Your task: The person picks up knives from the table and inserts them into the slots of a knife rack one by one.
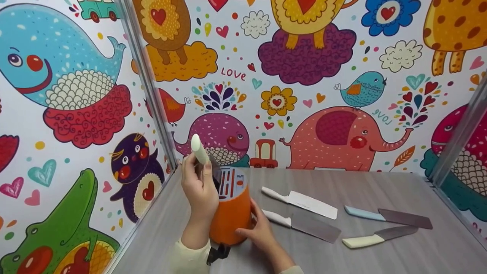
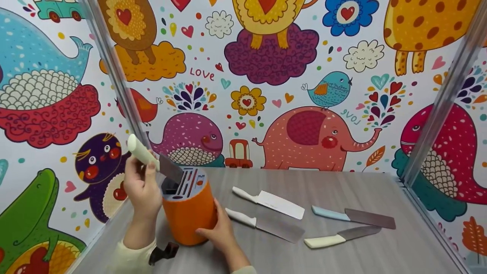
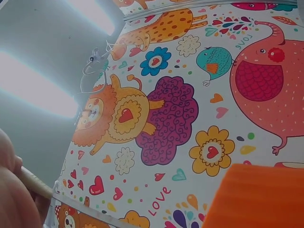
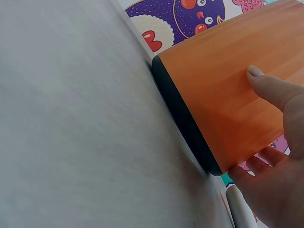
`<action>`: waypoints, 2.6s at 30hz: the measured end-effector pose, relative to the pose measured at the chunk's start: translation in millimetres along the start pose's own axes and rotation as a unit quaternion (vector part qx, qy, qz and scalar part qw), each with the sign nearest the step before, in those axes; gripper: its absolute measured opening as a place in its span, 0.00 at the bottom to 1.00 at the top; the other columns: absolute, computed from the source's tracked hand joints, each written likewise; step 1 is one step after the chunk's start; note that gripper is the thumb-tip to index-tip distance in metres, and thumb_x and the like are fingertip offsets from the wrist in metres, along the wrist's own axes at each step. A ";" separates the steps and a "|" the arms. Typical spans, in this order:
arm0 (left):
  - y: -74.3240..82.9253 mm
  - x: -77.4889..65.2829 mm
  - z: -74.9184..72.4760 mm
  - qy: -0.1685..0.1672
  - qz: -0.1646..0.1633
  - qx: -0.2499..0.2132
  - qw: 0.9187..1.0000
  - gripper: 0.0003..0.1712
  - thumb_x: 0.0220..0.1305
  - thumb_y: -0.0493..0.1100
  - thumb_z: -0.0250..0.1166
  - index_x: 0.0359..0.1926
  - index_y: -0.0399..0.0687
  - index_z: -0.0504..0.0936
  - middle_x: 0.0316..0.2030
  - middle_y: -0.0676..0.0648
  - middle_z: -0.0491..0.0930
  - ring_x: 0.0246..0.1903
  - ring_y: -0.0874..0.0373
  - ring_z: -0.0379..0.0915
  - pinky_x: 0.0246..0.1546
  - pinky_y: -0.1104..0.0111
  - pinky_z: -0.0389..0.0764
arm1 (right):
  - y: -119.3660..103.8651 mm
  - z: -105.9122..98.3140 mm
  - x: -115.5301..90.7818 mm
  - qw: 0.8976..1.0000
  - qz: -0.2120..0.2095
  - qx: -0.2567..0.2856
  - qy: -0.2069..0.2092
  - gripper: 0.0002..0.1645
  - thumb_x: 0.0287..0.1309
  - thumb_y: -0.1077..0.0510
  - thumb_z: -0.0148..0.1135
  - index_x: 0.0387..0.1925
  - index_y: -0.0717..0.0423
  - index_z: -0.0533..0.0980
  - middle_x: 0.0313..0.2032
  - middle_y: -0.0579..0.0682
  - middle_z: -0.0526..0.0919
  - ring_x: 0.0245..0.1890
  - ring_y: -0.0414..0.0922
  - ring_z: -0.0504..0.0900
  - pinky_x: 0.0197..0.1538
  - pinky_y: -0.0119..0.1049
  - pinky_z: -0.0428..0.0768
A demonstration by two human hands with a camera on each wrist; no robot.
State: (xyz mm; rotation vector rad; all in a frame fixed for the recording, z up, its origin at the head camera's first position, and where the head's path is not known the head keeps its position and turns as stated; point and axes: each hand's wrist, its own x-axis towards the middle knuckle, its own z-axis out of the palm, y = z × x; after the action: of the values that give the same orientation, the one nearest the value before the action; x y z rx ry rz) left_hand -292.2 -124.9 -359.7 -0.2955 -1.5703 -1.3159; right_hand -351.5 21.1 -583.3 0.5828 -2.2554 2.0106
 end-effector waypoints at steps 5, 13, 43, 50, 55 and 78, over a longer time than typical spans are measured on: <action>-2.0 2.3 5.1 0.002 -0.001 -0.007 1.000 0.18 0.70 0.30 0.56 0.58 0.30 0.71 0.50 0.39 0.74 0.50 0.58 0.70 0.60 0.76 0.75 | -2.0 -1.1 2.4 1.000 -0.003 0.006 -0.001 0.64 0.42 0.52 0.81 0.76 0.49 0.53 0.73 0.54 0.63 0.72 0.56 0.62 0.72 0.58 0.62; -17.9 -0.4 12.2 -0.006 -0.028 0.017 0.999 0.18 0.72 0.32 0.55 0.61 0.34 0.71 0.51 0.39 0.75 0.52 0.57 0.71 0.60 0.78 0.73 | 3.0 1.0 -1.0 1.000 0.001 0.015 0.000 0.64 0.41 0.52 0.81 0.76 0.46 0.54 0.73 0.54 0.63 0.72 0.57 0.63 0.71 0.60 0.62; -80.4 -6.1 27.8 -0.073 -0.273 0.050 0.958 0.24 0.76 0.41 0.52 0.69 0.42 0.65 0.60 0.37 0.74 0.59 0.45 0.71 0.62 0.49 0.75 | 2.7 0.9 0.5 1.000 0.001 0.013 0.014 0.64 0.38 0.54 0.82 0.76 0.47 0.56 0.70 0.52 0.68 0.71 0.55 0.66 0.71 0.55 0.66; -81.1 -5.1 26.8 -0.114 -0.287 0.100 0.946 0.22 0.76 0.44 0.52 0.67 0.46 0.68 0.58 0.40 0.76 0.54 0.47 0.72 0.57 0.50 0.75 | 5.4 1.5 0.6 1.000 -0.009 0.014 0.015 0.64 0.38 0.55 0.82 0.76 0.48 0.56 0.71 0.53 0.67 0.71 0.55 0.65 0.71 0.54 0.66; -80.9 -4.3 25.6 -0.133 -0.297 0.120 0.938 0.22 0.77 0.45 0.51 0.67 0.47 0.67 0.57 0.41 0.75 0.52 0.47 0.71 0.57 0.51 0.75 | -0.8 2.2 -1.6 1.000 -0.016 0.012 0.019 0.63 0.39 0.57 0.82 0.75 0.49 0.56 0.70 0.55 0.67 0.70 0.57 0.66 0.70 0.55 0.67; -83.3 -0.8 29.3 -0.158 -0.314 0.185 0.918 0.23 0.74 0.44 0.54 0.66 0.47 0.66 0.56 0.41 0.75 0.51 0.47 0.72 0.55 0.51 0.75 | 3.1 1.7 0.5 1.000 -0.025 -0.002 0.015 0.63 0.39 0.53 0.82 0.75 0.48 0.56 0.71 0.53 0.67 0.70 0.56 0.66 0.70 0.55 0.67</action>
State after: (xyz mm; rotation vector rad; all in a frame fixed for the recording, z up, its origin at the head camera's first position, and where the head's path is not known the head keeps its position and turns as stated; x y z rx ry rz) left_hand -367.2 -131.0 -405.8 0.2772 -2.2694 -1.4449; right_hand -352.6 19.5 -586.3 0.5978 -2.2043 1.9777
